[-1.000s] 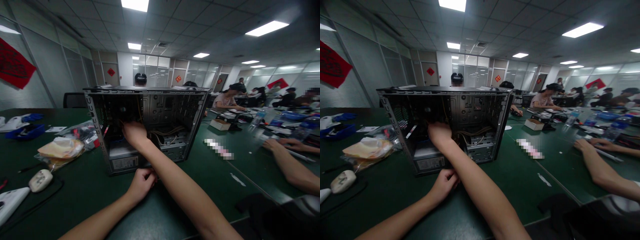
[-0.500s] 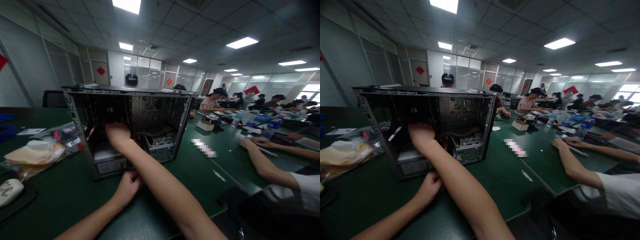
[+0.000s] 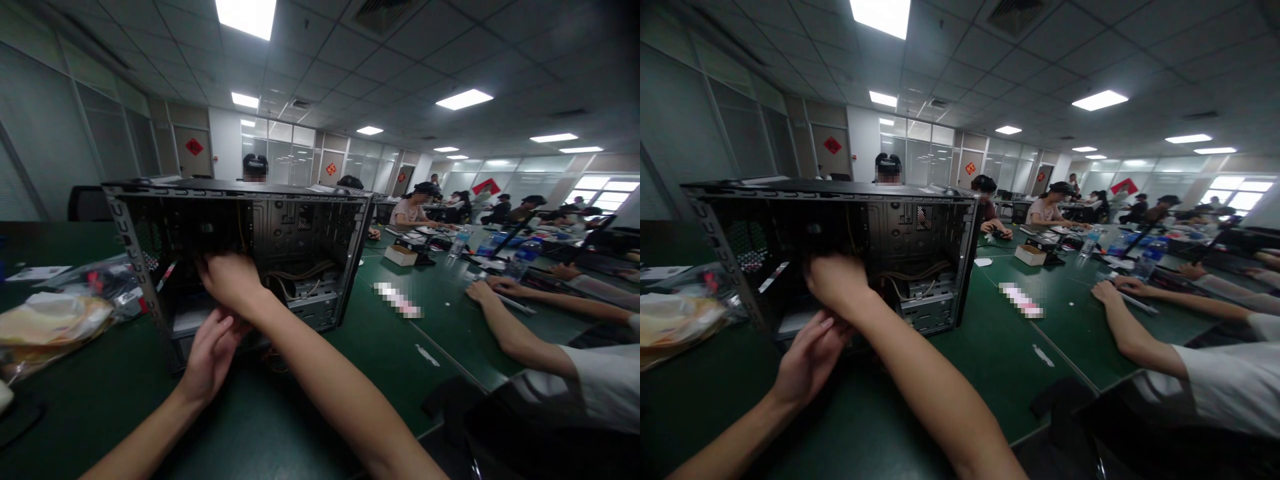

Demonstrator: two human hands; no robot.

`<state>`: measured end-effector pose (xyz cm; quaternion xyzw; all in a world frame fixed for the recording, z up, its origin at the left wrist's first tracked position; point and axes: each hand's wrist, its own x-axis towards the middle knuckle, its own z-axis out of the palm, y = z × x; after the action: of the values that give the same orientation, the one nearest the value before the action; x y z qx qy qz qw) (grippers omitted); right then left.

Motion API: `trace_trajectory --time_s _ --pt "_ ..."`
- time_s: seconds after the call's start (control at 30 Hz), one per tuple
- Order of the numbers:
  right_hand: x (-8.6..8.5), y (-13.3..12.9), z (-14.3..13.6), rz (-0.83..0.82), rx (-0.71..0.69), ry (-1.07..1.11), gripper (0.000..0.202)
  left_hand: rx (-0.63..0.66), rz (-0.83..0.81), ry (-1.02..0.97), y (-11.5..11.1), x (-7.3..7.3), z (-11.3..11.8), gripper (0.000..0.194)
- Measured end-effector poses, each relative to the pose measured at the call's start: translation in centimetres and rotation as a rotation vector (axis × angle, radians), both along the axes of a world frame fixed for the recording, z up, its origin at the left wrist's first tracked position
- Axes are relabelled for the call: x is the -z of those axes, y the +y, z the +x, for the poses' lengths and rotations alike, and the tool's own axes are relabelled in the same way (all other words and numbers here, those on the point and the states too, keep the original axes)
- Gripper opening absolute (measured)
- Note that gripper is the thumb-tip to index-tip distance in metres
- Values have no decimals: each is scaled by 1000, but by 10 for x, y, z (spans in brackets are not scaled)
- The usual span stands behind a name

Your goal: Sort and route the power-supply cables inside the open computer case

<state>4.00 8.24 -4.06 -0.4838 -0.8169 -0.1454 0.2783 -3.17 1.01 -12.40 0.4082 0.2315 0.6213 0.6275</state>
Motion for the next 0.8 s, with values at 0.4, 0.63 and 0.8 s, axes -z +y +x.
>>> trace_trajectory --time_s 0.4,0.63,0.8 --pt "135 -38 164 244 -419 -173 34 13 -214 -239 2 -15 -6 29" --pt "164 -35 155 -30 -391 -248 35 47 -209 -221 0 -17 -7 31" --pt "156 -47 147 -97 -469 -257 34 133 -248 -244 0 -13 -10 26"
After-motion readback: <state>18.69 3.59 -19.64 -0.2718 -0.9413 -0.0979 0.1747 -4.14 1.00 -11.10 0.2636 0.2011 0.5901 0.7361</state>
